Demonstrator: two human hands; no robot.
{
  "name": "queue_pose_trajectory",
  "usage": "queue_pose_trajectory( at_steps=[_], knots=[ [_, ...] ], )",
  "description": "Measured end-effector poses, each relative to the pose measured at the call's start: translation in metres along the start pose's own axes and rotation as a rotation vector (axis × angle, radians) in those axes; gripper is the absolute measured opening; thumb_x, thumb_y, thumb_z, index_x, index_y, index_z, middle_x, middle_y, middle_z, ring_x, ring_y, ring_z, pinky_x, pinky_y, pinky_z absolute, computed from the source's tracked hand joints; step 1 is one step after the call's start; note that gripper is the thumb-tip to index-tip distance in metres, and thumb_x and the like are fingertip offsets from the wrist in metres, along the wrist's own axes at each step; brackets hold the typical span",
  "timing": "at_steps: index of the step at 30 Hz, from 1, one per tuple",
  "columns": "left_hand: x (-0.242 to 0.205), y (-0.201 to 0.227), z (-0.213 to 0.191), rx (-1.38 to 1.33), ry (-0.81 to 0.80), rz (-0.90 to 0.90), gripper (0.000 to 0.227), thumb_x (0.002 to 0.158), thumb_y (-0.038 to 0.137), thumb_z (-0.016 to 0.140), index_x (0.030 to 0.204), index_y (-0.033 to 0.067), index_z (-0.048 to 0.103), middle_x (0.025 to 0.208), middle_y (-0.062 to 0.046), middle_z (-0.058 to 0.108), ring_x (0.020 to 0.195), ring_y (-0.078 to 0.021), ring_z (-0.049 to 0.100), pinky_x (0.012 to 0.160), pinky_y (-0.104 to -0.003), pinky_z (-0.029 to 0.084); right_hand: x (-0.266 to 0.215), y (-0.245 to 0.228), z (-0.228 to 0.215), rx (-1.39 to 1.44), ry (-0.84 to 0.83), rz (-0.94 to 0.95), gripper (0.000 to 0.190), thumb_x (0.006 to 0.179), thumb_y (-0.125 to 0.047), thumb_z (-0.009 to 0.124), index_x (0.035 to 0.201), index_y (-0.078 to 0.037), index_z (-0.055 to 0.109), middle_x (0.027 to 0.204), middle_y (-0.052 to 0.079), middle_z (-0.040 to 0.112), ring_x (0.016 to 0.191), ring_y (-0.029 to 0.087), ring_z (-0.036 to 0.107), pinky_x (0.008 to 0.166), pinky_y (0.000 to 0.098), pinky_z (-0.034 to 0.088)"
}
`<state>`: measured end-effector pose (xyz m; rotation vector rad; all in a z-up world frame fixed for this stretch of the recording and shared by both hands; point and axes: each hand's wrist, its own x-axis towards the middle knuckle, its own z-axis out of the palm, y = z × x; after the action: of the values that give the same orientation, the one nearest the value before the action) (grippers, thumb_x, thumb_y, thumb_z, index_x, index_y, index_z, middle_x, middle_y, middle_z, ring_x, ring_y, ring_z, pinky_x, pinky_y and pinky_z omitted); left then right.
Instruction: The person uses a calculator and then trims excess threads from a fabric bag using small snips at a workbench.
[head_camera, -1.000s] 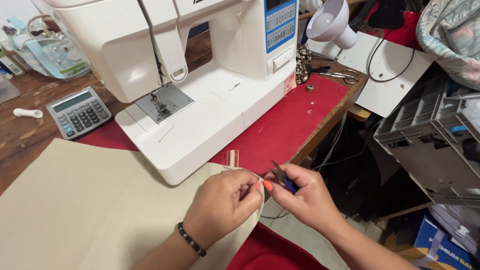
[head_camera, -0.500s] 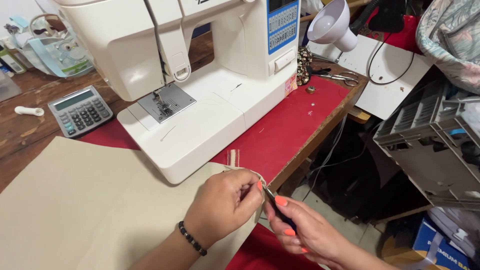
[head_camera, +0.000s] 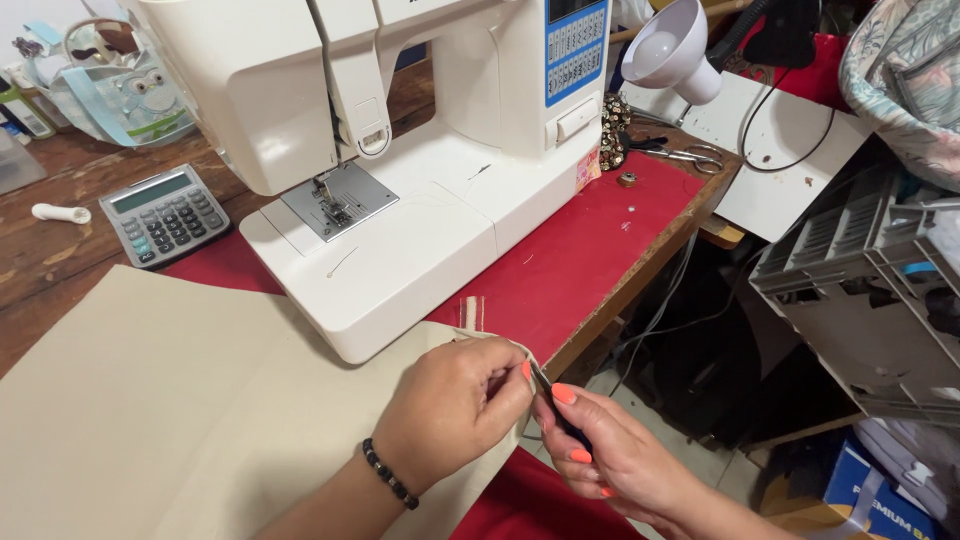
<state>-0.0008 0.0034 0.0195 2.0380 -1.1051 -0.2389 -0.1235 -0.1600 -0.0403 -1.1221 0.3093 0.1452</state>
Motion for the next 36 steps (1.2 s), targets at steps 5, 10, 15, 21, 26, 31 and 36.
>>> queue_pose_trajectory(
  at_steps=[5, 10, 15, 21, 26, 31, 36],
  knots=[
    [0.001, 0.001, -0.001, 0.003, -0.016, 0.014, 0.030, 0.095, 0.026, 0.051, 0.067, 0.0171, 0.055, 0.056, 0.006, 0.053, 0.056, -0.0134, 0.050, 0.056, -0.033, 0.042, 0.003, 0.005, 0.004, -0.009, 0.019, -0.054, 0.040, 0.109, -0.037, 0.046, 0.089, -0.003, 0.052, 0.057, 0.001, 0.030, 0.047, 0.010, 0.023, 0.038, 0.0238, 0.020],
    [0.002, -0.002, 0.000, 0.031, -0.026, 0.027, 0.032, 0.096, 0.028, 0.048, 0.067, 0.0166, 0.054, 0.057, 0.005, 0.056, 0.058, -0.0161, 0.053, 0.057, -0.036, 0.043, 0.004, 0.009, 0.007, -0.044, 0.005, -0.129, 0.041, 0.109, -0.037, 0.045, 0.088, -0.002, 0.051, 0.059, 0.001, 0.030, 0.048, 0.010, 0.024, 0.039, 0.0252, 0.022],
    [0.002, -0.002, -0.001, 0.043, -0.020, 0.047, 0.030, 0.096, 0.027, 0.049, 0.068, 0.0167, 0.052, 0.056, 0.005, 0.054, 0.057, -0.0156, 0.052, 0.056, -0.035, 0.042, 0.005, 0.006, 0.011, -0.044, 0.053, -0.102, 0.043, 0.108, -0.040, 0.048, 0.086, -0.003, 0.051, 0.058, 0.001, 0.029, 0.048, 0.010, 0.023, 0.039, 0.0249, 0.021],
    [0.002, -0.003, 0.002, 0.051, -0.012, 0.050, 0.029, 0.095, 0.024, 0.049, 0.067, 0.0155, 0.049, 0.058, 0.004, 0.053, 0.058, -0.0160, 0.050, 0.056, -0.036, 0.041, 0.008, 0.010, 0.008, 0.010, 0.061, -0.065, 0.041, 0.108, -0.041, 0.049, 0.085, -0.007, 0.050, 0.058, -0.001, 0.026, 0.048, 0.009, 0.021, 0.039, 0.0242, 0.019],
    [0.001, -0.006, 0.004, 0.050, 0.035, 0.034, 0.027, 0.092, 0.022, 0.053, 0.067, 0.0148, 0.045, 0.056, 0.002, 0.048, 0.055, -0.0178, 0.044, 0.055, -0.037, 0.039, 0.003, 0.018, -0.017, -0.280, 0.109, -0.320, 0.040, 0.100, -0.040, 0.055, 0.085, -0.004, 0.056, 0.068, 0.005, 0.053, 0.044, 0.010, 0.032, 0.038, 0.0256, 0.029],
    [0.004, -0.010, 0.010, 0.050, 0.075, 0.127, 0.027, 0.090, 0.023, 0.059, 0.067, 0.0157, 0.046, 0.057, 0.003, 0.049, 0.055, -0.0180, 0.050, 0.055, -0.036, 0.041, 0.014, -0.011, -0.007, -0.690, 0.507, -0.571, 0.028, 0.082, -0.023, 0.080, 0.104, -0.007, 0.085, 0.087, -0.003, 0.080, 0.065, 0.004, 0.054, 0.062, 0.0221, 0.052],
    [0.003, -0.016, 0.015, 0.073, 0.206, 0.238, 0.033, 0.084, 0.012, 0.062, 0.064, 0.0151, 0.036, 0.057, 0.005, 0.036, 0.055, -0.0152, 0.037, 0.055, -0.032, 0.039, 0.020, -0.021, 0.003, -0.699, 0.439, -0.581, 0.016, 0.081, -0.021, 0.083, 0.083, -0.005, 0.081, 0.074, -0.002, 0.077, 0.070, 0.005, 0.063, 0.063, 0.0230, 0.052]
  ],
)
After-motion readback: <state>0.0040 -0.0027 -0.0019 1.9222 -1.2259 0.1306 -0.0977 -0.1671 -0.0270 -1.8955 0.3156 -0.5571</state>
